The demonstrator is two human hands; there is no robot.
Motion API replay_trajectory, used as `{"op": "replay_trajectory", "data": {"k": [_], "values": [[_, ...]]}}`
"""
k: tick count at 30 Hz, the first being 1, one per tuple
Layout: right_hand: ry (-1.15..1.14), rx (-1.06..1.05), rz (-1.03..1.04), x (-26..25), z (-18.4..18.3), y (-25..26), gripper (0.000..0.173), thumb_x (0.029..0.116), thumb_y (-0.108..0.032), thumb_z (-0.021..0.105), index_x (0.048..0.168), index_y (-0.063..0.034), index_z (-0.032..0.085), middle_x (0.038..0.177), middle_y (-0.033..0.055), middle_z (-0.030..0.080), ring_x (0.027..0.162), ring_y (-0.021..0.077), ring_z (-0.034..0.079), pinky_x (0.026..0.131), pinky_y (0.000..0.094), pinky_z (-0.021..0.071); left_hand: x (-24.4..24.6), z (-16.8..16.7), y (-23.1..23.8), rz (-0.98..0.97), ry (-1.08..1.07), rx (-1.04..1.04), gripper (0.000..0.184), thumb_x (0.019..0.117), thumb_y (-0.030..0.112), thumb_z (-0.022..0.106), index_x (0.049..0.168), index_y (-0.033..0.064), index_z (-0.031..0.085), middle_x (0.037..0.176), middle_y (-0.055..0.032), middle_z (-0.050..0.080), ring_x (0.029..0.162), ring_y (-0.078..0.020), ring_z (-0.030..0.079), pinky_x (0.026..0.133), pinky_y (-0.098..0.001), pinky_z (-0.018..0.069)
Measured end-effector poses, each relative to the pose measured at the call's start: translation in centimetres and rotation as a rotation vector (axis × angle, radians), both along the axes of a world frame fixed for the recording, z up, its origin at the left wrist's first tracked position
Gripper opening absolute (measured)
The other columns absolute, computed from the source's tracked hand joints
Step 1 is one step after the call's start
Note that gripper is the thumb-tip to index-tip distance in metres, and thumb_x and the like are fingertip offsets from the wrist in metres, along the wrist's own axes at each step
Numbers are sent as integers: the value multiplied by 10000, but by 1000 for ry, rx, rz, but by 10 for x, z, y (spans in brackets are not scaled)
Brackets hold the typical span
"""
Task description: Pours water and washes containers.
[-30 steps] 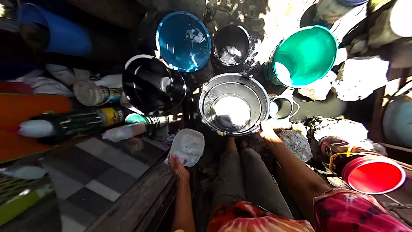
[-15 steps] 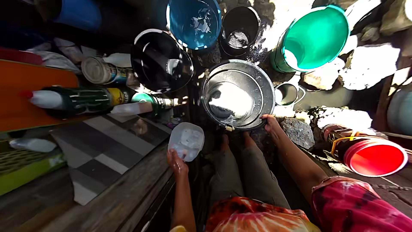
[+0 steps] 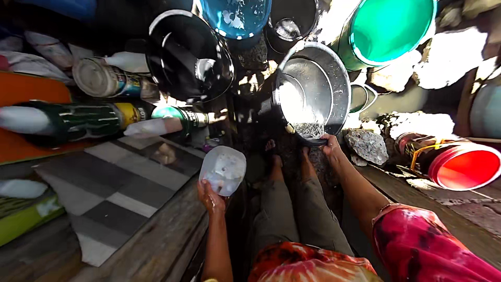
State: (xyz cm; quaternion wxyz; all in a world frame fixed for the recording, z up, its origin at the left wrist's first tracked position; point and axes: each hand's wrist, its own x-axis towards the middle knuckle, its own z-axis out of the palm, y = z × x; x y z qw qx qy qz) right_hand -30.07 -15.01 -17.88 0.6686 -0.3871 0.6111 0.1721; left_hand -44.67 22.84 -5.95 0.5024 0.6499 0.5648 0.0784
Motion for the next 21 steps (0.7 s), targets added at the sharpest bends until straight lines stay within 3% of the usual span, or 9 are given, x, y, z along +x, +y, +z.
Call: {"op": "replay_trajectory", "data": {"k": [5, 9, 13, 17, 21], "values": [[89, 30, -57, -47, 28, 0, 262, 881, 64, 498, 1123, -35, 477, 960, 160, 587, 789, 235, 636, 645, 397, 581, -13, -8, 6, -21, 0, -48, 441, 1117, 127, 329, 1513, -61, 372, 1440, -221, 518, 1220, -140, 587, 1040, -283, 482], [77, 18, -15, -7, 34, 19, 282, 896, 59, 494, 1155, -50, 473, 969, 142, 570, 787, 218, 618, 653, 374, 567, -7, -13, -1, -34, 15, -41, 415, 1117, 128, 339, 1470, -70, 431, 1384, -218, 554, 1169, -132, 606, 1006, -280, 498], [143, -63, 214, 43, 19, -4, 345, 894, 18, 540, 1225, -47, 469, 1017, 141, 573, 804, 210, 622, 655, 357, 570, -11, -16, -5, -31, -6, -19, 416, 1115, 134, 353, 1461, -79, 439, 1352, -228, 572, 1151, -145, 614, 1005, -294, 503], [239, -286, 505, 49, 29, -46, 336, 921, -44, 589, 1244, -30, 497, 1001, 131, 574, 773, 200, 601, 644, 362, 549, -19, -21, -11, 20, -26, -57, 417, 1117, 150, 358, 1468, -62, 439, 1357, -217, 574, 1150, -160, 621, 1004, -317, 513], [236, -430, 781, 53, 31, -49, 411, 953, -86, 612, 1335, 21, 504, 1168, 195, 591, 944, 265, 613, 793, 448, 546, -25, -29, -13, 60, -33, -69, 410, 1120, 153, 349, 1471, -34, 451, 1353, -197, 583, 1145, -156, 625, 1000, -328, 517]]}}
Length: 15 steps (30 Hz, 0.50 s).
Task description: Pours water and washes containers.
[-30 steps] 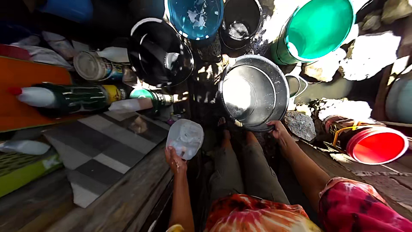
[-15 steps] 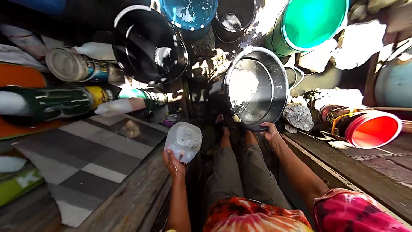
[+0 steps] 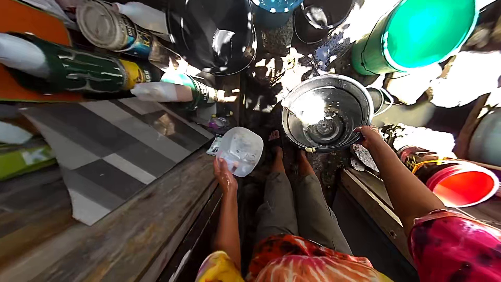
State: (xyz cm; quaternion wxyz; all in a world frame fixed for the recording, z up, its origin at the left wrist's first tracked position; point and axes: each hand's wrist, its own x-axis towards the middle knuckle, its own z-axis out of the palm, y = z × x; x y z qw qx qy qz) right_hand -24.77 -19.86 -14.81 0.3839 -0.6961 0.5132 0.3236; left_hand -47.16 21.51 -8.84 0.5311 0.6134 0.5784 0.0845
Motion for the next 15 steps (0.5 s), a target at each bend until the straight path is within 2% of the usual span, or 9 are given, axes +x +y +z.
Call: {"op": "replay_trajectory", "data": {"k": [3, 5, 7, 9, 12, 13, 15], "values": [[40, -68, 130, 6, -20, 10, 552, 953, -157, 671, 1413, 58, 455, 1313, 264, 560, 1107, 351, 601, 908, 523, 527, -4, -8, -3, 1, 35, 17, 407, 1115, 164, 370, 1445, -46, 480, 1319, -203, 599, 1120, -155, 625, 987, -322, 511], [39, -59, 151, 9, -37, 21, 728, 937, -255, 740, 1488, 50, 375, 1404, 280, 521, 1223, 384, 574, 988, 554, 503, -8, -16, -3, -9, 48, 17, 411, 1113, 165, 382, 1445, -56, 479, 1323, -215, 597, 1137, -157, 618, 1001, -320, 501], [25, -51, 166, 10, -61, 34, 811, 902, -301, 789, 1499, 39, 358, 1418, 281, 515, 1257, 397, 566, 1000, 569, 510, -12, -22, -4, -16, 47, 16, 409, 1111, 150, 382, 1449, -59, 476, 1334, -215, 594, 1156, -151, 611, 1013, -315, 494], [-18, -52, 227, 9, -81, 48, 767, 900, -256, 792, 1496, 16, 393, 1413, 291, 514, 1261, 426, 555, 991, 599, 506, -15, -28, -6, -10, 47, 18, 400, 1111, 150, 379, 1438, -53, 486, 1311, -200, 604, 1140, -134, 614, 1002, -301, 500], [-116, -9, 441, 7, -95, 73, 687, 943, -80, 700, 1545, -34, 372, 1434, 315, 501, 1282, 461, 536, 994, 627, 482, -24, -39, -10, 2, 42, 19, 391, 1106, 132, 384, 1427, -63, 495, 1305, -198, 608, 1131, -130, 623, 1001, -294, 503], [-140, -21, 552, 9, -100, 82, 664, 949, -71, 678, 1544, -25, 387, 1437, 331, 503, 1325, 481, 507, 1047, 640, 443, -26, -43, -11, 8, 44, 18, 393, 1104, 124, 383, 1429, -70, 488, 1302, -204, 608, 1128, -129, 624, 1002, -291, 501], [-160, -79, 762, 14, -108, 99, 564, 992, -111, 602, 1518, -8, 430, 1387, 346, 546, 1327, 507, 506, 1077, 659, 399, -28, -49, -16, 10, 55, 5, 414, 1103, 118, 373, 1452, -90, 453, 1347, -234, 581, 1169, -146, 607, 1027, -295, 484]]}}
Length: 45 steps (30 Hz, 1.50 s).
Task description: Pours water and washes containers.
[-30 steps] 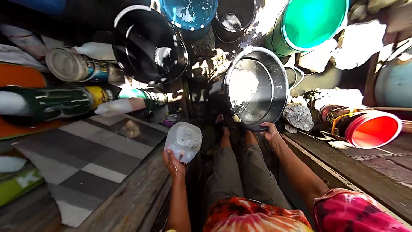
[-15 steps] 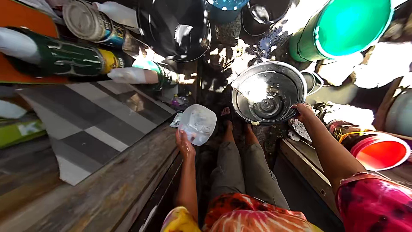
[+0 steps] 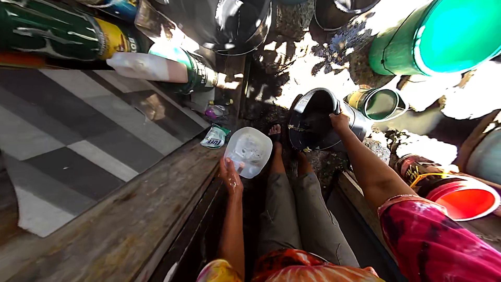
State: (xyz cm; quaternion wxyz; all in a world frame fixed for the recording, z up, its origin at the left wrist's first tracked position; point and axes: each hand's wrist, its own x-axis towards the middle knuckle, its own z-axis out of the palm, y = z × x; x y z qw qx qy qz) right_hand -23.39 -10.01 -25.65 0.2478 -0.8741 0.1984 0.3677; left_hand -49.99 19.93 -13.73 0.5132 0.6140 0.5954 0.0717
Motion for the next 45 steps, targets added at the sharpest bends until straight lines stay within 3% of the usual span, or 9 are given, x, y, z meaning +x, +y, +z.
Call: {"op": "replay_trajectory", "data": {"k": [15, 20, 23, 27, 32, 35, 40, 42, 45], "values": [[33, -10, 348, 89, -29, -10, 554, 971, -32, 602, 1508, -4, 467, 1490, 326, 475, 1397, 503, 441, 1134, 665, 335, -6, -22, -9, 23, -28, -16, 426, 1095, 129, 375, 1431, -120, 460, 1353, -239, 579, 1191, -126, 597, 1041, -265, 472], [34, -75, 534, 109, -35, 33, 487, 954, -52, 624, 1431, 9, 547, 1435, 347, 511, 1354, 526, 472, 1083, 703, 360, 2, -35, -9, 46, -41, -21, 412, 1094, 112, 384, 1430, -114, 462, 1354, -222, 581, 1183, -102, 600, 1032, -241, 475], [247, -265, 684, 120, -14, 81, 629, 952, -130, 655, 1509, 35, 414, 1537, 332, 397, 1438, 498, 378, 1100, 680, 347, 4, -42, -12, 42, -31, -20, 414, 1090, 107, 387, 1428, -121, 461, 1342, -222, 587, 1178, -97, 599, 1029, -248, 480], [11, -277, 695, 108, -66, 90, 869, 827, -113, 767, 1562, 39, 330, 1567, 317, 350, 1440, 518, 347, 1097, 686, 366, 7, -45, -16, 63, -3, -30, 415, 1091, 109, 400, 1426, -127, 461, 1329, -231, 590, 1163, -94, 602, 1020, -242, 479], [-209, -117, 762, 75, -84, 84, 676, 942, -162, 619, 1572, -69, 390, 1656, 267, 239, 1538, 442, 230, 1207, 611, 268, 1, -47, -19, 57, -24, -35, 413, 1088, 109, 397, 1419, -125, 473, 1330, -227, 599, 1169, -102, 611, 1023, -250, 488], [-180, 64, 1128, 52, -74, 74, 396, 1013, -198, 557, 1329, 27, 634, 1541, 294, 438, 1499, 488, 296, 1144, 698, 294, 3, -47, -19, 63, -26, -38, 419, 1084, 107, 398, 1417, -137, 469, 1359, -255, 578, 1207, -119, 594, 1048, -253, 467], [45, 83, 1584, 45, -70, 88, 485, 735, -2, 811, 1194, 63, 668, 1267, 284, 622, 1338, 496, 470, 1157, 725, 186, 9, -49, -22, 85, -23, -55, 416, 1087, 99, 389, 1426, -130, 465, 1360, -247, 581, 1194, -116, 601, 1038, -254, 475], [139, 52, 1706, 43, -81, 95, 488, 779, 51, 777, 1243, 97, 635, 1280, 309, 615, 1317, 503, 494, 1186, 719, 139, 9, -51, -23, 92, -37, -44, 415, 1085, 100, 392, 1421, -131, 466, 1353, -241, 584, 1192, -99, 599, 1038, -241, 471], [209, -45, 1854, 36, -85, 108, 391, 914, 107, 610, 1304, 101, 594, 1306, 309, 602, 1299, 481, 517, 1135, 636, 297, 9, -53, -24, 100, -45, -39, 412, 1084, 102, 397, 1415, -130, 477, 1352, -236, 587, 1182, -87, 601, 1030, -227, 470]]}}
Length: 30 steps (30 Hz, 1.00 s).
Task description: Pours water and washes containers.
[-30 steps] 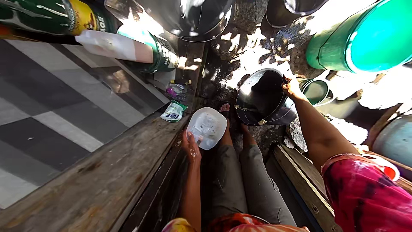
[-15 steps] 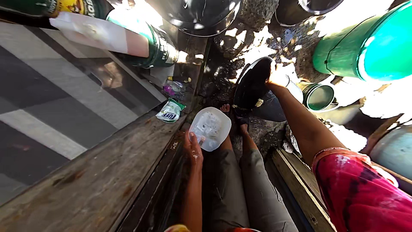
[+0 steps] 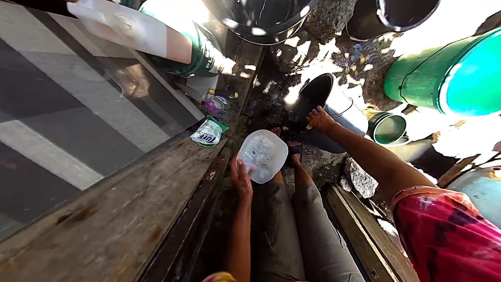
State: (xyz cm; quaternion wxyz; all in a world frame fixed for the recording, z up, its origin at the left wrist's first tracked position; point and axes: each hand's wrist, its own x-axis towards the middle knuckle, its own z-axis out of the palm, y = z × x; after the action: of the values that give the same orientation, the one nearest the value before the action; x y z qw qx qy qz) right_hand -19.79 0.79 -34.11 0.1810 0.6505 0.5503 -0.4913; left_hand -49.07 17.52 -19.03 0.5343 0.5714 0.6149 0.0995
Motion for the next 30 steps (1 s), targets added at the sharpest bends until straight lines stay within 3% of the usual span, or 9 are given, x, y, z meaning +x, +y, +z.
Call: {"op": "replay_trajectory", "data": {"k": [5, 8, 13, 18, 21, 23, 30], "values": [[5, 187, 101, 4, -11, -15, 377, 882, 150, 627, 1248, 63, 618, 1204, 289, 634, 1186, 470, 593, 996, 606, 442, 6, -1, 0, 7, -14, -10, 386, 1096, 111, 389, 1402, -93, 507, 1272, -180, 633, 1112, -61, 624, 991, -231, 500], [52, 16, 90, 11, -5, -2, 403, 906, 127, 618, 1305, 79, 595, 1247, 299, 637, 1266, 477, 553, 1095, 615, 365, 7, -3, 2, 11, -17, -21, 387, 1095, 119, 398, 1410, -78, 509, 1284, -177, 634, 1123, -78, 627, 1001, -253, 502], [84, -215, 184, 3, 4, 26, 515, 892, 47, 700, 1385, 53, 554, 1300, 274, 631, 1303, 449, 535, 1144, 619, 288, 9, -2, 4, 32, -64, -32, 383, 1091, 115, 406, 1414, -63, 511, 1291, -147, 633, 1119, -53, 621, 991, -238, 501], [86, -231, 244, -7, 2, 46, 427, 960, 36, 609, 1384, 48, 558, 1270, 275, 647, 1264, 456, 564, 1135, 642, 288, 9, 0, 6, 55, -74, -12, 379, 1088, 115, 414, 1409, -55, 524, 1277, -130, 645, 1103, -41, 629, 983, -228, 507], [93, -283, 266, -11, 11, 63, 475, 949, 21, 635, 1412, 46, 533, 1304, 279, 628, 1281, 465, 548, 1154, 655, 256, 5, 3, 7, 62, -62, -13, 388, 1094, 124, 405, 1417, -61, 514, 1307, -147, 632, 1131, -57, 623, 1005, -238, 496], [101, -295, 242, -13, 20, 70, 394, 973, 6, 615, 1361, 65, 578, 1308, 282, 631, 1285, 469, 548, 1160, 664, 244, 5, 6, 9, 61, -54, -10, 387, 1093, 118, 398, 1416, -63, 508, 1291, -144, 636, 1118, -56, 629, 995, -245, 508], [123, -377, 163, -20, 37, 62, 407, 956, -16, 656, 1346, 78, 591, 1357, 289, 602, 1328, 468, 517, 1191, 666, 197, -3, 11, 10, 89, -73, -2, 397, 1092, 113, 392, 1437, -55, 494, 1314, -155, 625, 1141, -72, 623, 1007, -249, 499]]}}
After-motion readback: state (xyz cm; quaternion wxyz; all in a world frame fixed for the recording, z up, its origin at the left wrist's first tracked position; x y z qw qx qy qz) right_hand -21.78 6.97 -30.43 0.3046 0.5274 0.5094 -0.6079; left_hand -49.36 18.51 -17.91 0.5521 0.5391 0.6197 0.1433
